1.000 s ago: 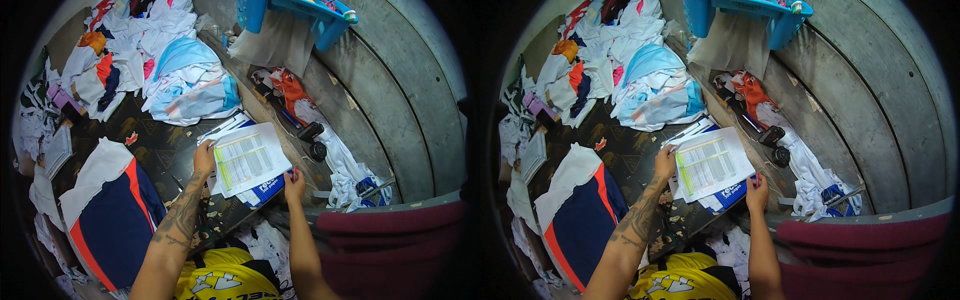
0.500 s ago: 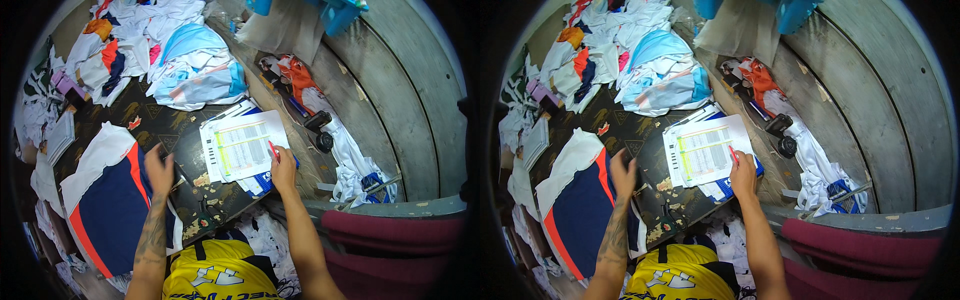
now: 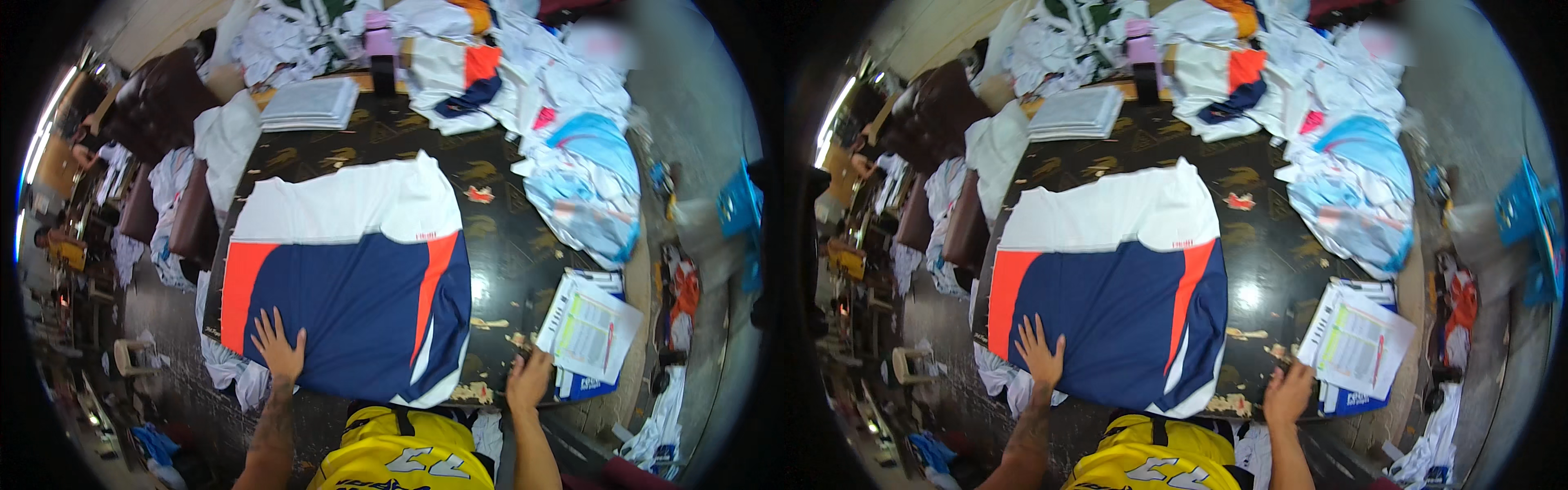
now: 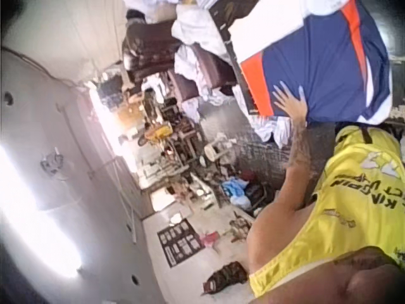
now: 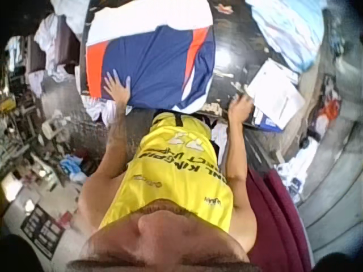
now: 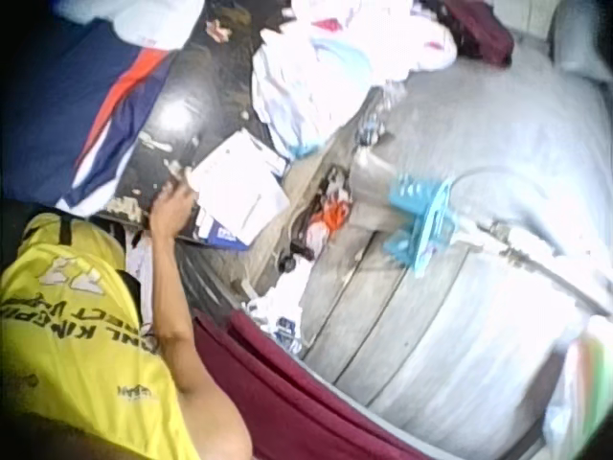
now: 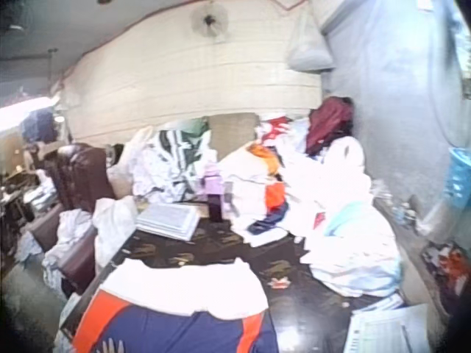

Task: The person cuts a large piece of white fabric with a blue and red design using shears on a cluttered table. They repeatedly fold the fabric, cut along edges, and stack the cut pieces while occasionally consulting a paper document.

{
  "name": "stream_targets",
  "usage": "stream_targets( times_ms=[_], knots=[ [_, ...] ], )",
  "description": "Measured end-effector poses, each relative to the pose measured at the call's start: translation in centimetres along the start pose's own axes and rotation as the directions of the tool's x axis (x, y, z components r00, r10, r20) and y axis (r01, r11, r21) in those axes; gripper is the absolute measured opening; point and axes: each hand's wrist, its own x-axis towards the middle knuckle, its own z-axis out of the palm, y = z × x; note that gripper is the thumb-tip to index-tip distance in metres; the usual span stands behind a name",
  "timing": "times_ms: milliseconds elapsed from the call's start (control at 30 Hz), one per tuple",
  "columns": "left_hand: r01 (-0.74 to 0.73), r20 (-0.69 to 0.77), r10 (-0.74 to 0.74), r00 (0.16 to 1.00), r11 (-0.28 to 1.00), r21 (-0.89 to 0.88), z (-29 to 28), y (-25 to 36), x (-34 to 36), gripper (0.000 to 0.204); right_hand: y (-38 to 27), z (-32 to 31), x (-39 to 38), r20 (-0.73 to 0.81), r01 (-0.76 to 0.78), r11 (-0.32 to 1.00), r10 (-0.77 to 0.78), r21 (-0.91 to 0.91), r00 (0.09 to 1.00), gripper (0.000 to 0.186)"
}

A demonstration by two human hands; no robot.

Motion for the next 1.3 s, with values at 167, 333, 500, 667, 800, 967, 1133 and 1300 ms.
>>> stream_targets(
  times_ms=[167, 333, 500, 667, 800, 967, 1133, 1300],
  knots=[
    [0.224, -0.079, -0.229, 0.97, 0.972, -0.067, -2.5, -7.6, -1.2, 0.079, -7.7, 1.6, -0.1, -0.063, 0.323, 0.941, -0.317, 0.102, 0.946, 0.046],
    [0.175, -0.091, -0.178, 0.98, 0.984, -0.033, -1.1, -11.9, 15.5, 0.08, -17.0, 8.3, -3.2, 0.408, 0.707, 0.632, -0.764, 0.316, 0.501, 0.064],
    [-0.222, -0.004, 0.222, 0.975, 0.975, 0.032, 2.7, 0.0, 21.6, 0.089, -8.4, 1.2, -12.0, 0.515, 0.261, 0.965, -0.21, -0.027, 0.831, 0.071],
    [-0.408, -0.108, 0.403, 0.909, 0.912, -0.031, 3.5, 0.6, 24.3, 0.088, -9.1, -2.9, -15.1, 0.461, 0.11, 0.986, -0.04, -0.126, 0.886, 0.072],
    [0.006, 0.036, -0.012, 0.999, 0.986, 0.167, 1.9, -10.5, 31.0, 0.086, -18.7, 5.4, -6.0, 0.416, 0.297, 0.951, -0.236, -0.09, 0.878, 0.073],
    [-0.192, -0.105, 0.201, 0.974, 0.977, 0.091, 3.8, -11.6, 35.4, 0.089, -21.9, 14.1, 7.0, 0.289, 0.391, 0.893, -0.323, -0.222, 0.901, 0.078],
    [-0.214, -0.145, 0.222, 0.964, 0.974, 0.069, 7.0, -0.4, 43.3, 0.093, -20.2, 12.8, 24.3, 0.244, 0.458, 0.819, -0.393, -0.345, 0.887, 0.076],
    [-0.416, -0.309, 0.411, 0.858, 0.908, 0.051, 1.8, 5.0, 48.2, 0.076, -23.0, 7.9, 29.3, -0.034, 0.578, 0.791, -0.595, -0.201, 0.803, 0.067]
  ],
)
